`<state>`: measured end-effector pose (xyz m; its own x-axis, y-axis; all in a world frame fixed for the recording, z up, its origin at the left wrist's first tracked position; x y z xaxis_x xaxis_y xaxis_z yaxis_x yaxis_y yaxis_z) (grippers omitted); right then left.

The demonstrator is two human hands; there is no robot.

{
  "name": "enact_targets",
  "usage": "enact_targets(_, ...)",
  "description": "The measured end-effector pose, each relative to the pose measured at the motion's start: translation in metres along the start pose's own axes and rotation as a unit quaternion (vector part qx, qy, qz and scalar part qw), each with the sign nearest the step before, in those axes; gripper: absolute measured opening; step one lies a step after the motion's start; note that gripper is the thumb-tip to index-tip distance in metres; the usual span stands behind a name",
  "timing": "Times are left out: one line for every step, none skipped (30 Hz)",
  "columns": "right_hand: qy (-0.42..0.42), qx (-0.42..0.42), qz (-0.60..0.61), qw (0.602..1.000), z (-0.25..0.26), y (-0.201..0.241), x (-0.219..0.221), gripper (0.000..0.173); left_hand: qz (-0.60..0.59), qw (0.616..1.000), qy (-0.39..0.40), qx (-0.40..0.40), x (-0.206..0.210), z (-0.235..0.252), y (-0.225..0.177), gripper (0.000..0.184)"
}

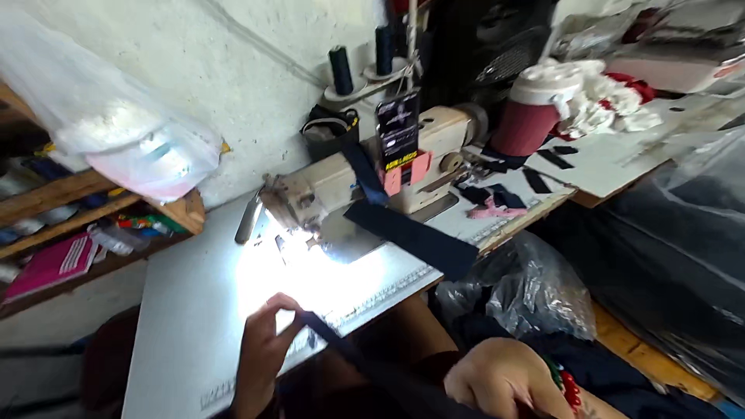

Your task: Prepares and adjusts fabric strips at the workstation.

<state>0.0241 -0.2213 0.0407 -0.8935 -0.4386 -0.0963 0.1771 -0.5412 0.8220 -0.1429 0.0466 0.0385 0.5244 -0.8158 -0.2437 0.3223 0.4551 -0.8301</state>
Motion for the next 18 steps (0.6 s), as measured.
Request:
enact_targets(0.006,0.009,-0.007,1.0,0.007,-0.011,0.001,0.046,0.112,0.99,-0.088,-0.004,0.004,0.003,0.006,0.008)
enact_targets(0.007,0.02,-0.002,1.0,0.016,-0.02,0.002,0.039,0.178,0.97,-0.165,0.004,0.011,0.004,0.011,0.009)
enact_targets(0.009,0.034,-0.002,0.999,0.024,-0.027,0.005,0.034,0.207,0.952,-0.223,0.026,0.02,0.005,0.016,0.007)
enact_targets(0.009,0.044,-0.002,0.999,0.03,-0.033,0.009,0.031,0.211,0.941,-0.259,0.048,0.028,0.005,0.022,0.004)
enact_targets(0.01,0.048,-0.002,0.999,0.033,-0.036,0.013,0.031,0.187,0.939,-0.283,0.06,0.036,0.004,0.026,0.006)
enact_targets(0.012,0.049,-0.003,0.999,0.035,-0.038,0.017,0.033,0.155,0.938,-0.305,0.061,0.043,0.003,0.029,0.012)
enact_targets(0.017,0.045,0.0,0.999,0.035,-0.038,0.02,0.034,0.132,0.937,-0.319,0.052,0.046,0.002,0.031,0.015)
enact_targets(0.021,0.039,0.009,0.999,0.034,-0.038,0.022,0.033,0.132,0.935,-0.326,0.044,0.046,0.0,0.035,0.012)
enact_targets(0.023,0.038,0.012,0.999,0.033,-0.038,0.021,0.032,0.135,0.933,-0.332,0.037,0.045,-0.002,0.037,0.01)
enact_targets(0.021,0.04,0.014,0.999,0.033,-0.038,0.02,0.031,0.135,0.931,-0.338,0.032,0.044,-0.004,0.038,0.008)
enact_targets(0.017,0.044,0.015,0.999,0.031,-0.04,0.018,0.03,0.138,0.931,-0.337,0.022,0.044,-0.006,0.037,0.006)
enact_targets(0.016,0.047,0.015,0.999,0.031,-0.04,0.017,0.03,0.149,0.932,-0.33,0.012,0.044,-0.008,0.036,0.01)
enact_targets(0.017,0.05,0.019,0.998,0.03,-0.041,0.017,0.03,0.156,0.932,-0.327,0.004,0.044,-0.008,0.036,0.016)
enact_targets(0.019,0.052,0.022,0.998,0.031,-0.041,0.018,0.03,0.151,0.932,-0.33,0.004,0.044,-0.009,0.037,0.017)
enact_targets(0.022,0.053,0.025,0.998,0.031,-0.041,0.019,0.029,0.117,0.937,-0.33,0.01,0.043,-0.009,0.039,0.014)
enact_targets(0.028,0.053,0.028,0.998,0.032,-0.041,0.021,0.029,0.051,0.945,-0.322,0.013,0.043,-0.009,0.041,0.008)
enact_targets(0.035,0.054,0.03,0.997,0.033,-0.042,0.022,0.029,-0.041,0.947,-0.317,0.004,0.042,-0.008,0.042,0.012)
enact_targets(0.042,0.053,0.032,0.997,0.033,-0.043,0.022,0.029,-0.118,0.94,-0.32,-0.019,0.043,-0.006,0.04,0.019)
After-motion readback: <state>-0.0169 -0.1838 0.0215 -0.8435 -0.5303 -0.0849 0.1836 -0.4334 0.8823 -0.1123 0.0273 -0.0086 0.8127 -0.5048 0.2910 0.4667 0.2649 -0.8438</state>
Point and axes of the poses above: each hand's wrist, its own z-axis towards the middle knuckle, its own x-axis out of the palm, y = z × x, the point moved 2 cm from there along z, towards the middle knuckle, and after that the axes turned 3 degrees about y, right-handed, at the moved point
